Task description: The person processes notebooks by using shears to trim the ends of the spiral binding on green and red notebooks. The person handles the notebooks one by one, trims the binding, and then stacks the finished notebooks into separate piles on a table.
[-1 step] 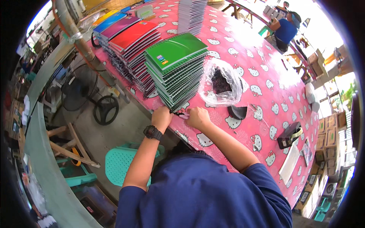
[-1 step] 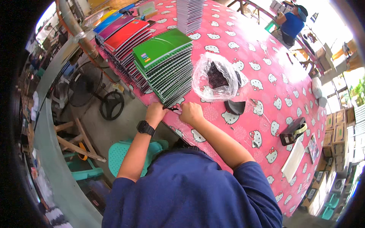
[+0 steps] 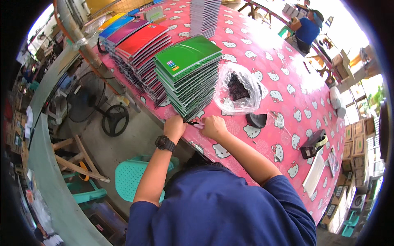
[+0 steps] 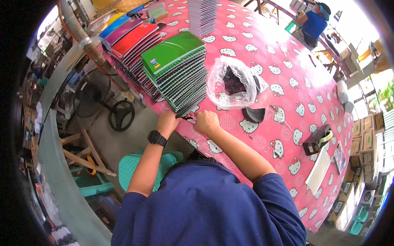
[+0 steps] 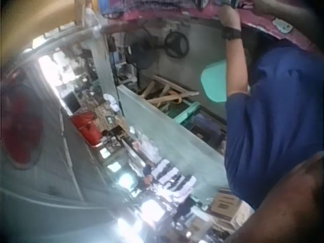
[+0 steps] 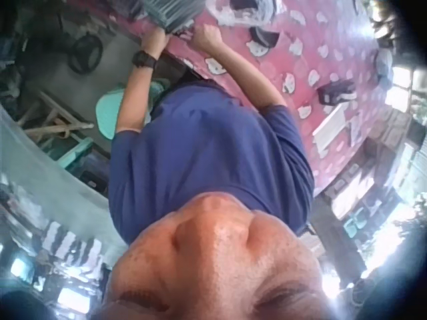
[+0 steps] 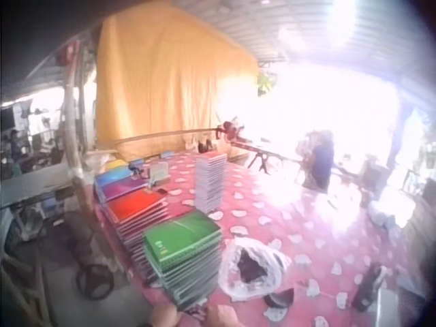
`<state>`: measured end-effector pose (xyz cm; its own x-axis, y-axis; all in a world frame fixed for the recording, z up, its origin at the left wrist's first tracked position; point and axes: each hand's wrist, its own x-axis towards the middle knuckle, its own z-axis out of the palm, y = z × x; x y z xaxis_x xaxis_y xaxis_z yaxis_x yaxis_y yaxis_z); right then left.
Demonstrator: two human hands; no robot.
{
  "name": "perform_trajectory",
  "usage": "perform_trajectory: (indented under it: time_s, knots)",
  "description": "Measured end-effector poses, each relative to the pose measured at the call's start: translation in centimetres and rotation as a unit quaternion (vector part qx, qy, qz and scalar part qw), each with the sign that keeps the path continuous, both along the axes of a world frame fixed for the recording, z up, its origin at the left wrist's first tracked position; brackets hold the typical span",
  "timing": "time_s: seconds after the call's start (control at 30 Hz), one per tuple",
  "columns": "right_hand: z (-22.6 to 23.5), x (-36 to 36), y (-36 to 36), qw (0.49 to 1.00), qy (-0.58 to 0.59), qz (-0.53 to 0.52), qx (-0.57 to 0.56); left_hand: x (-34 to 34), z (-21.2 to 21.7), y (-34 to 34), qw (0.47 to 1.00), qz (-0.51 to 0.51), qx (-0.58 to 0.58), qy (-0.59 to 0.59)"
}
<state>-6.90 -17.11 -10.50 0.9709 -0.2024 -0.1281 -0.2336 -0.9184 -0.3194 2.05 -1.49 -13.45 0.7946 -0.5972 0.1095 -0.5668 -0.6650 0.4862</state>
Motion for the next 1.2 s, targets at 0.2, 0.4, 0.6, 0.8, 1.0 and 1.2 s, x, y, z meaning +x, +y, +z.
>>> perform_trajectory:
  time_s: [0.2,0.4,0.6,0.8,1.0,1.2]
  knots:
    - [-0.1,-1.8,-1.2,0.999,0.039,-0.027,-0.005,2.7,0.5,0.3,0.958,-0.022,0.022,0.285]
    - [0.4,-8.9,-6.5,0.97,-0.019,-0.21,0.117,2.6,1.3,1.4,0.859,-0.021,-0.065,0.507]
    - [-0.4,-13.8,-8.2,0.948,-0.084,-0.261,0.161,2.2,1.5,1.8,0.836,0.015,-0.11,0.537]
    - [-1.5,-13.6,-7.8,0.966,-0.1,-0.222,0.082,1.4,0.6,2.3,0.83,-0.03,-0.073,0.552]
    - [-1.6,-13.0,-8.2,0.965,-0.068,-0.232,0.099,-2.0,4.3,-4.9,0.905,-0.27,0.031,0.328]
    - [-0.3,-13.5,-7.5,0.938,-0.065,-0.222,0.257,-0.7,5.5,-15.0,0.964,-0.134,-0.128,0.19]
